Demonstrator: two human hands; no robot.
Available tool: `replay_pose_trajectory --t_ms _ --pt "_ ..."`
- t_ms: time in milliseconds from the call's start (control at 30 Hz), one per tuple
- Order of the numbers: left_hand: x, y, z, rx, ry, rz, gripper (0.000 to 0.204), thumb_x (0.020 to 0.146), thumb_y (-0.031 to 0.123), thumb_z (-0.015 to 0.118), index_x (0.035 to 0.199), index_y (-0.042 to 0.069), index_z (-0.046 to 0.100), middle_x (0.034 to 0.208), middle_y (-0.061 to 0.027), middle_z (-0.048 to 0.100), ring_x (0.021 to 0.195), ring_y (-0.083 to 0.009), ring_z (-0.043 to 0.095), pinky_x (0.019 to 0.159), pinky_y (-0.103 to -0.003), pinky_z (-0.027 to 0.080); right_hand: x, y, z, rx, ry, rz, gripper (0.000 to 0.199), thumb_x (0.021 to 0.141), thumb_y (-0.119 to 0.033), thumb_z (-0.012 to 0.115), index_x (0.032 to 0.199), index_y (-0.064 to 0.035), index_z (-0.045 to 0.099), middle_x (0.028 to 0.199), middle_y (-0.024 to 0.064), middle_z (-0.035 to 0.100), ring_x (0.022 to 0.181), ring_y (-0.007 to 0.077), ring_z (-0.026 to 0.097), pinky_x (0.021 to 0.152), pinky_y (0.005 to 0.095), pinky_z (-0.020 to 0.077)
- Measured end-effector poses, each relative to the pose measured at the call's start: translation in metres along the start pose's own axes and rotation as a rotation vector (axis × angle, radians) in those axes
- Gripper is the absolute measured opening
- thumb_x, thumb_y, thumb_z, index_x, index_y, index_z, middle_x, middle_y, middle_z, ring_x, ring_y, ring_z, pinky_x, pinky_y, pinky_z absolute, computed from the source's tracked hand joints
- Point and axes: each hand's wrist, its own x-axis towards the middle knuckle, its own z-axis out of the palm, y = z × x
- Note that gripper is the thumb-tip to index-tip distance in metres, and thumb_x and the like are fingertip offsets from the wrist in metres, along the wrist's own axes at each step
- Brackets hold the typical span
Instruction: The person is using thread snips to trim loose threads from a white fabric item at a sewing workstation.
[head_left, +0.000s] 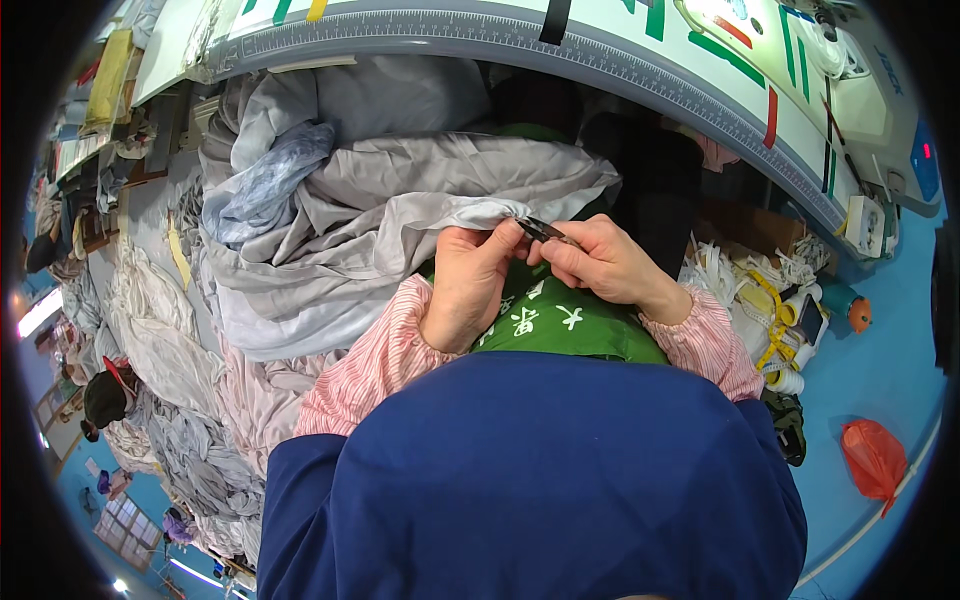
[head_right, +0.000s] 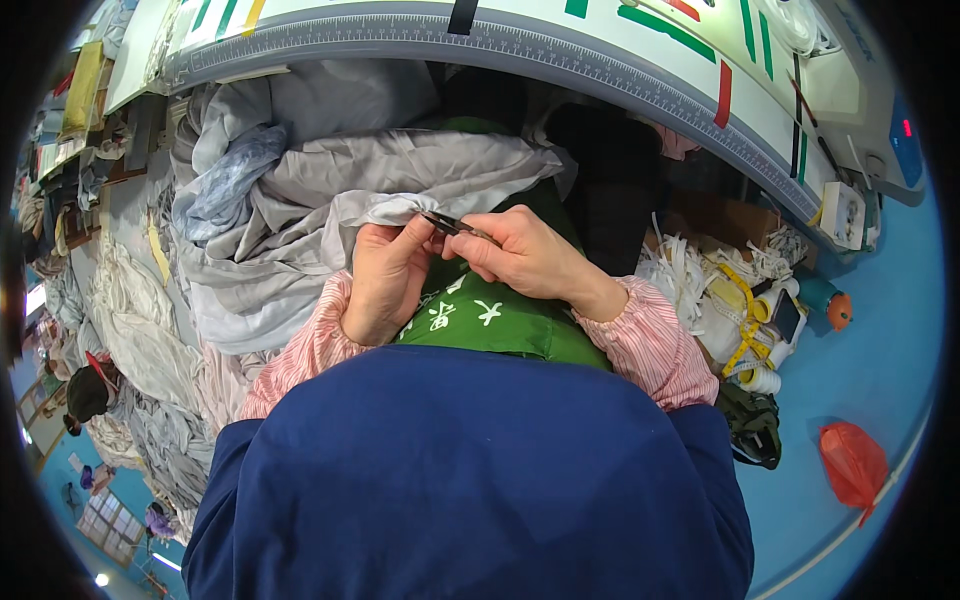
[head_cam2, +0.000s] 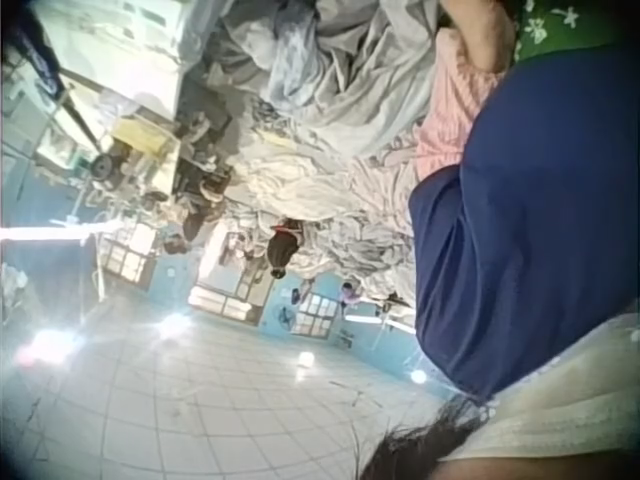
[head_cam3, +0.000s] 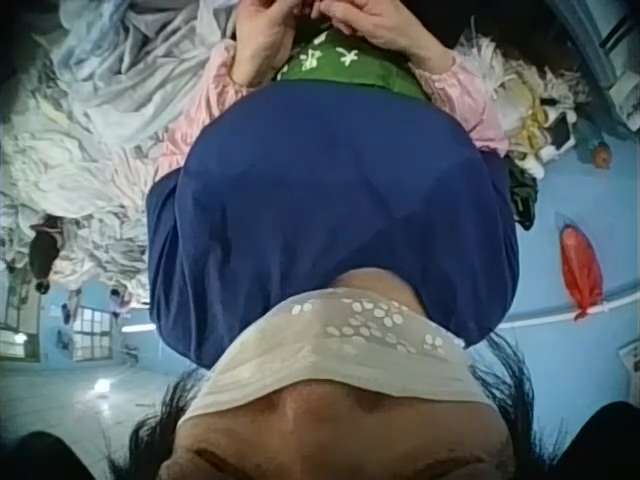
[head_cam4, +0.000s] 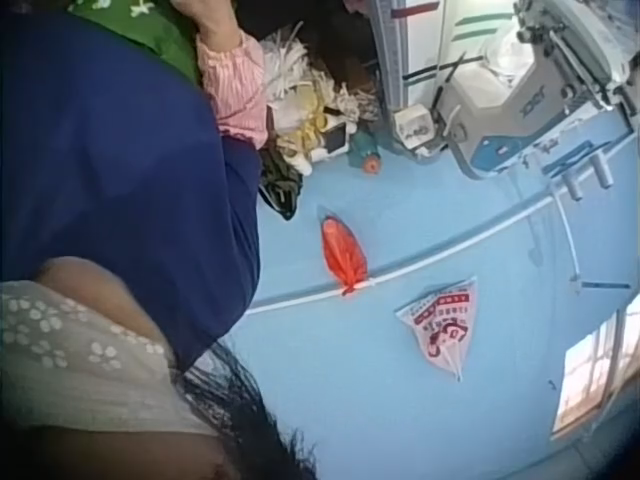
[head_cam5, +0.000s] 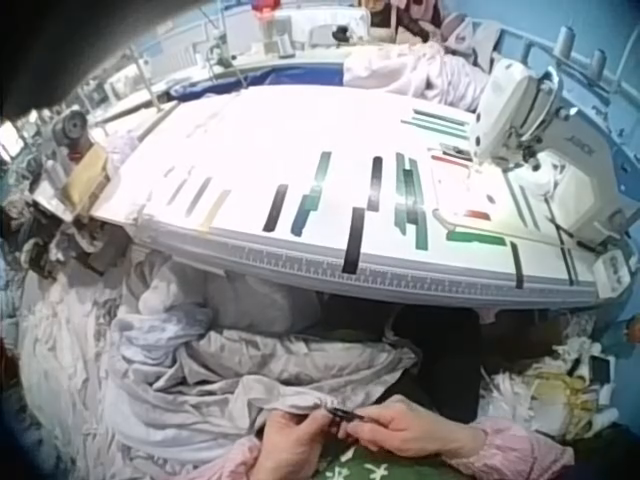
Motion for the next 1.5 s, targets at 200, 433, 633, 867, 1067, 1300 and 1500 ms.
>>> replay_pose_trajectory --t_ms 200,433,633,867,1067,1300,1500 --pt "-0.001 0.001 0.003 0.009 0.028 0.029 0.006 0.083 0.003 0.059 0.087 -0.001 0.059 0.08 -0.0057 0.06 0.069 -0.0129 0.052 0.064 -0.026 0.043 -0.002 0.0 0.002 -0.13 0.087 -0.023 0.025 0.09 -0.02 0.049 0.082 -0.0004 0.062 0.05 0.0001 0.046 0.046 0.0045 0.041 0.044 0.0219 0.0334" --pt "-0.001 0.0 0.004 0.022 0.029 0.038 0.006 0.083 0.003 0.06 0.087 -0.001 0.06 0.079 -0.0055 0.06 0.069 -0.0126 0.052 0.064 -0.025 0.043 -0.003 0.003 0.004 0.053 0.065 0.035 0.025 0.092 -0.02 0.047 0.086 -0.0009 0.062 0.054 -0.0028 0.047 0.045 0.0025 0.036 0.044 0.0184 0.0296" --pt "-0.004 0.003 0.01 0.084 0.045 0.045 0.006 0.084 0.003 0.058 0.087 -0.002 0.059 0.08 -0.0072 0.062 0.069 -0.013 0.056 0.063 -0.025 0.045 0.0 0.009 0.005 0.67 -0.114 0.228 0.031 0.094 -0.027 0.045 0.086 -0.001 0.059 0.054 -0.0006 0.045 0.039 0.0026 0.03 0.036 0.0176 0.0241" --pt "-0.008 0.01 0.014 0.062 -0.069 0.054 0.006 0.085 0.001 0.054 0.089 -0.003 0.057 0.081 -0.0074 0.062 0.069 -0.0126 0.057 0.064 -0.025 0.047 0.006 0.017 0.003 0.745 -0.27 0.166 0.036 0.092 -0.034 0.047 0.086 -0.0004 0.059 0.053 -0.0003 0.045 0.039 0.0032 0.031 0.035 0.0184 0.024" --pt "-0.004 0.0 -0.002 0.06 -0.084 0.152 0.008 0.085 0.003 0.057 0.093 0.0 0.058 0.088 -0.008 0.063 0.075 -0.0145 0.059 0.068 -0.026 0.047 0.007 0.004 0.001 0.44 -0.28 0.091 0.035 0.091 -0.033 0.05 0.084 -0.0015 0.062 0.054 -0.0019 0.045 0.044 0.0034 0.036 0.039 0.0181 0.0264" --pt "-0.005 0.005 0.006 0.117 -0.007 0.1 0.005 0.083 -0.002 0.057 0.088 -0.002 0.059 0.085 -0.005 0.062 0.078 -0.012 0.058 0.072 -0.024 0.046 0.001 -0.009 0.009 0.48 -0.084 0.143 0.035 0.093 -0.033 0.047 0.083 -0.0021 0.06 0.054 -0.0032 0.045 0.045 0.0034 0.036 0.042 0.017 0.0267" --pt "-0.003 0.006 0.006 0.146 -0.017 0.122 0.005 0.082 -0.002 0.058 0.086 -0.001 0.059 0.082 -0.0049 0.061 0.073 -0.012 0.057 0.067 -0.024 0.045 0.002 -0.006 0.019 -0.035 0.105 -0.201 0.041 0.094 -0.037 0.043 0.083 0.0008 0.056 0.056 0.005 0.048 0.044 0.0112 0.043 0.043 0.0236 0.0341"
